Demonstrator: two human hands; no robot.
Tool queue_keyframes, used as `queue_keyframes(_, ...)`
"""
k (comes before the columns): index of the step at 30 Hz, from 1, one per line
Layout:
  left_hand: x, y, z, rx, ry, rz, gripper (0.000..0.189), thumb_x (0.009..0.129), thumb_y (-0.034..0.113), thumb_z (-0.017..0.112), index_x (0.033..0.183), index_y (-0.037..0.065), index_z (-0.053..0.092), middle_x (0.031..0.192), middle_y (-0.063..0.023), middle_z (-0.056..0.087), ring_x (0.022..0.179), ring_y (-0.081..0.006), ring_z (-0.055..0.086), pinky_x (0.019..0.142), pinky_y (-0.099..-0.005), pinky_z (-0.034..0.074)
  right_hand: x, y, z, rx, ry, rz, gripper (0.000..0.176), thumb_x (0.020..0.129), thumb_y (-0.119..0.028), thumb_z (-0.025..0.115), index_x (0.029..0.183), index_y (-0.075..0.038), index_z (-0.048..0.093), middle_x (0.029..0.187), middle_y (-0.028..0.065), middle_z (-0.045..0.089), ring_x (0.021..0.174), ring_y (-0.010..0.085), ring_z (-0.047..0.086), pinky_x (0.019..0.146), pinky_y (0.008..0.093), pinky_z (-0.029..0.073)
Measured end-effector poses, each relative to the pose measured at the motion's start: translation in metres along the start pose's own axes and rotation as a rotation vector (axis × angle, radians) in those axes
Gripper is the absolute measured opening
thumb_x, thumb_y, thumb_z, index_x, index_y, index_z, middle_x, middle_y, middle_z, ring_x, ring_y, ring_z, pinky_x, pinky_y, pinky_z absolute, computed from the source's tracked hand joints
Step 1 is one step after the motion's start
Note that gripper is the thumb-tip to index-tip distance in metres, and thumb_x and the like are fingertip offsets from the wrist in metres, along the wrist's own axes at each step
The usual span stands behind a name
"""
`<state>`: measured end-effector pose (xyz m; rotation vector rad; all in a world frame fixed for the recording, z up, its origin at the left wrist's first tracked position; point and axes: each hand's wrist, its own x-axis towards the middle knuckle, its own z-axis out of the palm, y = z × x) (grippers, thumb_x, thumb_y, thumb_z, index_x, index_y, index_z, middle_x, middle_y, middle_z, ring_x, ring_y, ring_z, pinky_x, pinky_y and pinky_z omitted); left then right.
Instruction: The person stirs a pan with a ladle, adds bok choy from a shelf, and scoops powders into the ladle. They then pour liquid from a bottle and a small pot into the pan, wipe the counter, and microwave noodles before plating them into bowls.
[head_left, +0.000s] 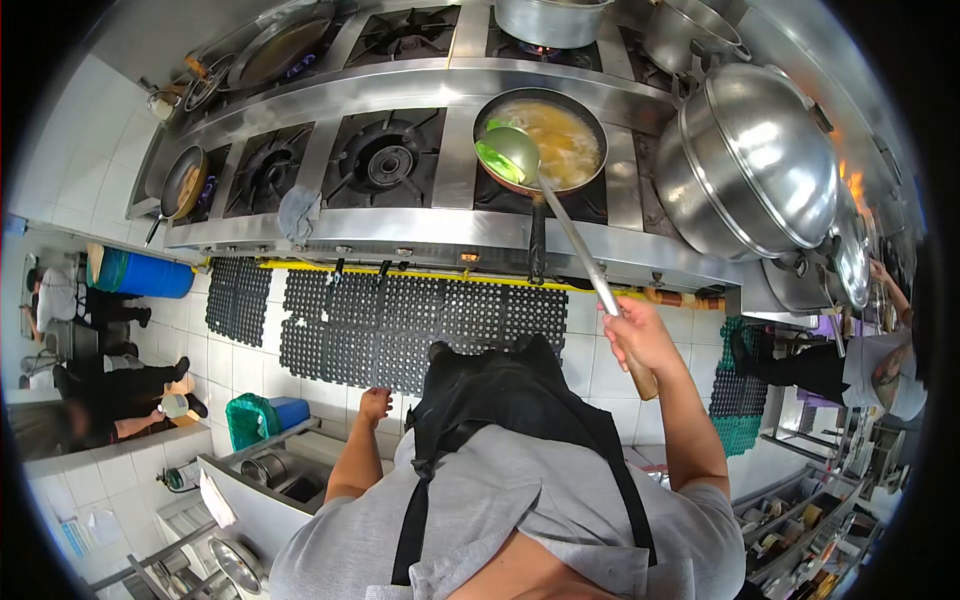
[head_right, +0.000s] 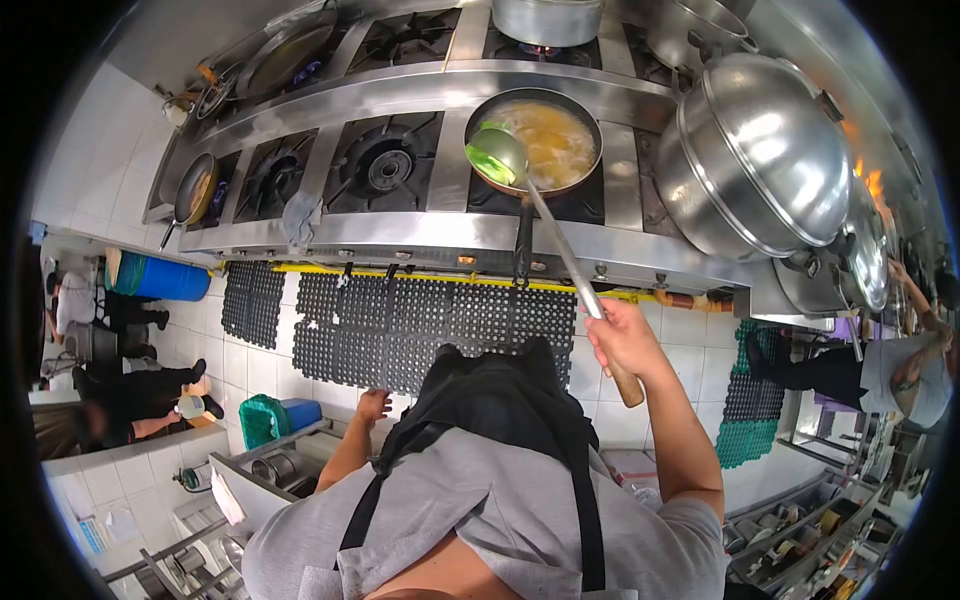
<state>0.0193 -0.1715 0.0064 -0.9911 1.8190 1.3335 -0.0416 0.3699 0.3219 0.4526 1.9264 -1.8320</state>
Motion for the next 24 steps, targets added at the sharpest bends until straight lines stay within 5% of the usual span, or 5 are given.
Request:
queue_keyframes(9,-0.027,-0.035,0.033,-0.048,0.094,-0.066,0.022,0.086,0.026,0.062,0.100,0.008,0.060,0.074,-0.0031,0.063,0.060,-0.0169,0.060,0.049,-0.0312,0.043,0.010,-0.010,-0.066,0.698,-0.222,0.077,0.031,0.094,-0.016,0.049,0.117,0.004,0.053,0.068,0.0023,0.047,0.039,0.0065,0.039,0.027,0.0216,0.033)
queue_keyframes(24,-0.044,-0.087,0.061,-0.171,0.097,-0.113,0.022,0.085,0.025,0.065,0.100,0.010,0.058,0.072,-0.0025,0.062,0.055,-0.0164,0.058,0.045,-0.0332,0.042,0.035,-0.013,-0.103,1.028,-0.319,0.113,0.039,0.098,-0.018,0.037,0.128,0.007,0.039,0.074,0.0080,0.044,0.044,0.0130,0.044,0.027,0.0262,0.040)
